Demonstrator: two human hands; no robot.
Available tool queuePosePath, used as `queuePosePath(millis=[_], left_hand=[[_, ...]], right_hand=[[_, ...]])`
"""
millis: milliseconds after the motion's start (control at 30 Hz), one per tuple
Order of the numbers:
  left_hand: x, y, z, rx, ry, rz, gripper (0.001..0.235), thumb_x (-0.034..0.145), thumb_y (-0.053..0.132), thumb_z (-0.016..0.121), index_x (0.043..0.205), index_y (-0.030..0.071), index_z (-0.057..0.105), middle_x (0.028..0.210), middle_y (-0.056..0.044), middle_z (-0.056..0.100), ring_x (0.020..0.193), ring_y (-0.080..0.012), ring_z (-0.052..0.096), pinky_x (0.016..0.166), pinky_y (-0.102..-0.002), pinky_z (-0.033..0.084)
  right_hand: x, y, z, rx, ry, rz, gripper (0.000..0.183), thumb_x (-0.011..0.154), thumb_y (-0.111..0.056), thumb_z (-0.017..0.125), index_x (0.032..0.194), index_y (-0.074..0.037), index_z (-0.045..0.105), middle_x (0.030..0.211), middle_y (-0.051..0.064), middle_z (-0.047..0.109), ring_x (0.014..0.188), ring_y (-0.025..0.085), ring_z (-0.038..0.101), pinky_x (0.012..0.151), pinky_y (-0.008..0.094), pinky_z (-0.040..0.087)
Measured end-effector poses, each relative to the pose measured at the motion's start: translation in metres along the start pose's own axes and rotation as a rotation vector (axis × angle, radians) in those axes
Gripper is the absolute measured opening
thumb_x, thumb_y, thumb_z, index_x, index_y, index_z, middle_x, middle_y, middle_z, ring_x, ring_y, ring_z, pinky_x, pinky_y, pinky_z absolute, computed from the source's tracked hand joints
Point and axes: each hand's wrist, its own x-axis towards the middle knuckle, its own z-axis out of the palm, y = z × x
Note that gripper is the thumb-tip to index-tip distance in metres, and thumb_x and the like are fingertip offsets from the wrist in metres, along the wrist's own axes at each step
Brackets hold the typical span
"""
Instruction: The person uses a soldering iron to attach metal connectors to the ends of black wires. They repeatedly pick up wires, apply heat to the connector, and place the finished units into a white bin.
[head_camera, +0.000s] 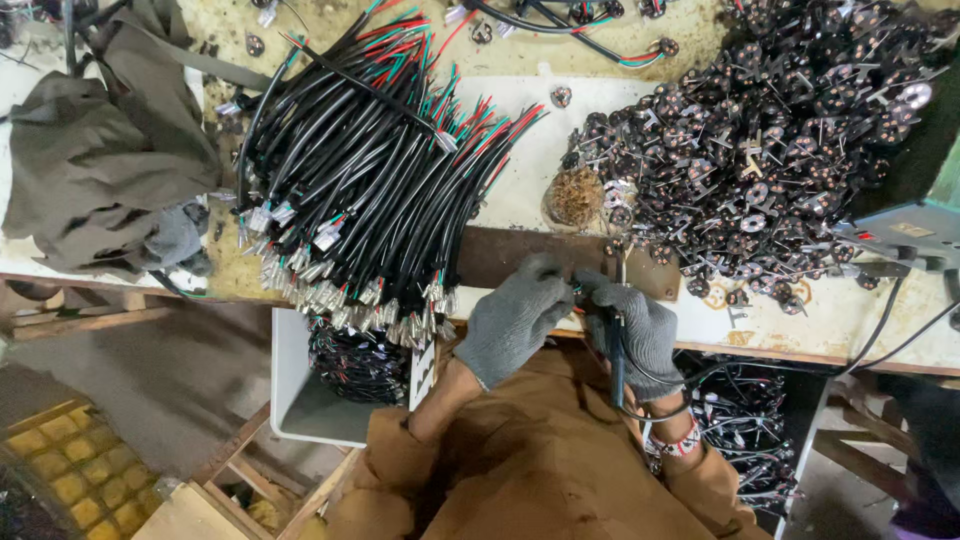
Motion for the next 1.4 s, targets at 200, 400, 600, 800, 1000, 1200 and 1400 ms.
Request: queuePosePath(millis=[200,400,600,800,1000,1200,1400], left_hand=[[0.009,0.003,-0.007,-0.140,0.012,0.003,0.008,0.098,0.012,0.067,0.104,0.009,0.064,0.100,-0.010,0.065,0.091,-0.0323,0.067,0.077,-0.041,0.054],[0.004,0.003,0.012,-0.051,0.142,-0.044,0.011,0.095,0.011,0.069,0.104,0.009,0.063,0.101,-0.010,0.065,0.092,-0.0350,0.066,0.075,-0.042,0.053],[0.006,0.003,0.013,-0.425,0.143,-0.003,0.014,0.097,0.009,0.066,0.110,0.007,0.060,0.109,-0.013,0.060,0.094,-0.0316,0.065,0.080,-0.040,0.056],[0.016,-0.003,0.003,0.022,0.136,-0.035,0.011,0.095,0.014,0.072,0.105,0.012,0.066,0.096,-0.008,0.065,0.090,-0.0322,0.068,0.074,-0.041,0.055],[0.022,-0.008,0.008,0.108,0.128,-0.035,0.009,0.094,0.015,0.072,0.099,0.013,0.065,0.093,-0.007,0.066,0.082,-0.0303,0.068,0.070,-0.040,0.056],[0.021,-0.013,0.008,0.071,0.116,0.039,0.009,0.094,0.016,0.070,0.101,0.013,0.065,0.096,-0.007,0.067,0.083,-0.0299,0.069,0.069,-0.039,0.056],[0.021,-0.011,0.016,0.211,0.112,0.040,0.009,0.093,0.018,0.069,0.096,0.015,0.061,0.089,-0.007,0.063,0.078,-0.0292,0.068,0.065,-0.042,0.054]], right_hand=[[0.008,-0.024,0.014,-0.423,0.132,-0.446,0.029,0.090,-0.009,0.077,0.110,-0.009,0.057,0.108,0.012,0.074,0.079,0.019,0.070,0.071,0.030,0.056],[0.010,-0.036,0.014,-0.389,0.008,-0.400,0.039,0.085,-0.006,0.083,0.109,-0.011,0.052,0.118,0.014,0.076,0.075,0.018,0.071,0.066,0.028,0.056],[0.013,-0.029,0.008,-0.421,-0.056,-0.415,0.045,0.092,-0.011,0.084,0.115,-0.013,0.045,0.123,0.011,0.075,0.092,0.024,0.076,0.077,0.030,0.058],[0.016,-0.036,0.020,-0.450,0.028,-0.328,0.051,0.091,-0.014,0.091,0.114,-0.012,0.046,0.117,0.008,0.078,0.073,0.015,0.069,0.068,0.028,0.055],[0.018,-0.039,0.017,-0.512,0.022,-0.375,0.050,0.087,-0.014,0.093,0.116,-0.011,0.051,0.100,0.003,0.074,0.069,0.013,0.064,0.069,0.028,0.053],[0.017,-0.041,0.017,-0.492,0.018,-0.325,0.049,0.089,-0.013,0.093,0.116,-0.011,0.052,0.102,0.002,0.076,0.065,0.010,0.061,0.066,0.026,0.052],[0.012,-0.035,0.007,-0.344,-0.024,-0.401,0.044,0.093,-0.016,0.085,0.119,-0.011,0.050,0.117,0.009,0.073,0.092,0.017,0.068,0.081,0.032,0.056]])
